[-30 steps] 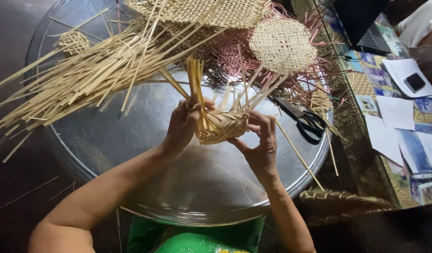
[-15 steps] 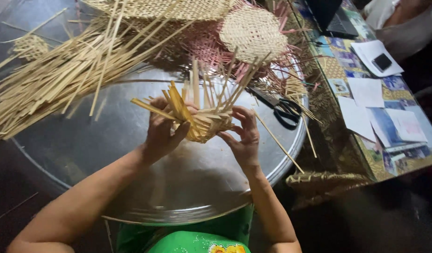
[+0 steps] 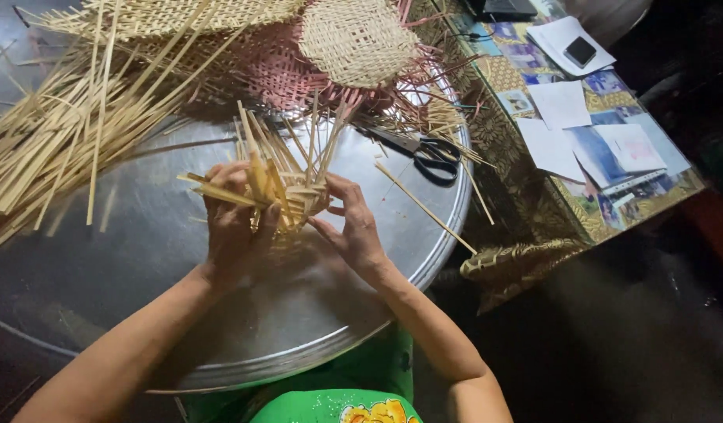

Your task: Weaving thin strips of material to create the sides of a basket on a metal tray

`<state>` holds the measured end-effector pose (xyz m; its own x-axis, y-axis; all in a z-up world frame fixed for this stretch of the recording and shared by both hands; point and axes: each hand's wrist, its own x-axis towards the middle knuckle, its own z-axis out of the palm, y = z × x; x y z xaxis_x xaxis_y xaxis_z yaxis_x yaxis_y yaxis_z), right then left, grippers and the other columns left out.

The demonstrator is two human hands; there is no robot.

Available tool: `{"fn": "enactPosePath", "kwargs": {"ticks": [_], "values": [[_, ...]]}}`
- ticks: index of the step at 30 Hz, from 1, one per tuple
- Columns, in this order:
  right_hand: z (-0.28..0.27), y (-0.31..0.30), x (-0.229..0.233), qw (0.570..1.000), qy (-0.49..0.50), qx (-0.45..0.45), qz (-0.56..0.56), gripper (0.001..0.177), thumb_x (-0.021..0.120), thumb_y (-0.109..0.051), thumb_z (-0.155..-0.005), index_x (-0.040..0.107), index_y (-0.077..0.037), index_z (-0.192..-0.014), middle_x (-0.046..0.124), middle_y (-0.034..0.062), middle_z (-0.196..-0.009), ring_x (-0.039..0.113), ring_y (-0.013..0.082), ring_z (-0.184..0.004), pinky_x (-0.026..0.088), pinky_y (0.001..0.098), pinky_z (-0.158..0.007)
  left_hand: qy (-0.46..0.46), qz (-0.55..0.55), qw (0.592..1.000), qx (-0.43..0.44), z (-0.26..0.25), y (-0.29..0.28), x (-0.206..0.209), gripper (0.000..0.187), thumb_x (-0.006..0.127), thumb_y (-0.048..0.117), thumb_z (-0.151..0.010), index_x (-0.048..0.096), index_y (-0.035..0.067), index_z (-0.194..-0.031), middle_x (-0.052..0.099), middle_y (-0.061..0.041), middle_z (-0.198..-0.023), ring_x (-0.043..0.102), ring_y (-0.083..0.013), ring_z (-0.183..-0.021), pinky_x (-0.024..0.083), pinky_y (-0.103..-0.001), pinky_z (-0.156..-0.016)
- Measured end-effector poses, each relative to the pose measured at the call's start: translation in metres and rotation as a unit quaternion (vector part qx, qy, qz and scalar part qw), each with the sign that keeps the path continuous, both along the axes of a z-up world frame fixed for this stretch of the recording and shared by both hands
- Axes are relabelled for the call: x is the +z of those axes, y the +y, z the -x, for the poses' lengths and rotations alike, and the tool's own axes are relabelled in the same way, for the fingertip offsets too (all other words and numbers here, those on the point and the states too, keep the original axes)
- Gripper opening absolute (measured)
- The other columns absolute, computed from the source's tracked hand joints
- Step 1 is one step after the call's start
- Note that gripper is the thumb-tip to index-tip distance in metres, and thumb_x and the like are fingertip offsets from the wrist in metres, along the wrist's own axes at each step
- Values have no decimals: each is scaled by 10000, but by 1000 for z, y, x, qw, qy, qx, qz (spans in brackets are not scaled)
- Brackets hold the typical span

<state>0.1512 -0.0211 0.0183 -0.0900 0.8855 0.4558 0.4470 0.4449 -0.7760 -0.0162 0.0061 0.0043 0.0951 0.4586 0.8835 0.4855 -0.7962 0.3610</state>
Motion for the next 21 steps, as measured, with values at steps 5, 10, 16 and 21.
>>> {"fn": "enactPosePath", "kwargs": {"ticks": [5, 10, 16, 21], "values": [[-6, 12, -17, 988, 126, 23, 87, 591, 705, -142, -692, 402, -65, -1194, 498, 126, -1116, 507, 266, -1036, 486, 384, -768, 35, -27, 999, 3, 4, 4, 2, 234, 600, 245, -783, 587, 14, -821, 542, -128, -923, 469, -315, -1021, 295, -460, -919], [-7, 20, -25, 981, 155, 25, 112, 576, 741, -190, -661, 443, -113, -1148, 558, 76, -1044, 535, 213, -988, 487, 382, -748, 17, -28, 999, -3, 1, 0, 10, 165, 637, 199, -752, 584, 58, -685, 593, -85, -810, 541, -307, -902, 356, -433, -839], [-4, 15, -21, 991, 104, 1, 87, 460, 733, -148, -667, 485, -84, -1049, 587, 91, -931, 573, 209, -923, 500, 329, -725, 70, -34, 993, 89, 5, 8, -1, 169, 608, 190, -726, 511, 109, -614, 517, -45, -607, 539, -213, -722, 312, -372, -830], [-1, 13, -14, 986, 148, -10, 77, 457, 718, -113, -679, 467, -93, -1060, 576, 77, -974, 565, 191, -944, 507, 275, -685, 9, -18, 998, 65, 6, 13, -5, 234, 558, 214, -790, 502, 86, -602, 491, -75, -595, 518, -245, -708, 308, -369, -815]]}}
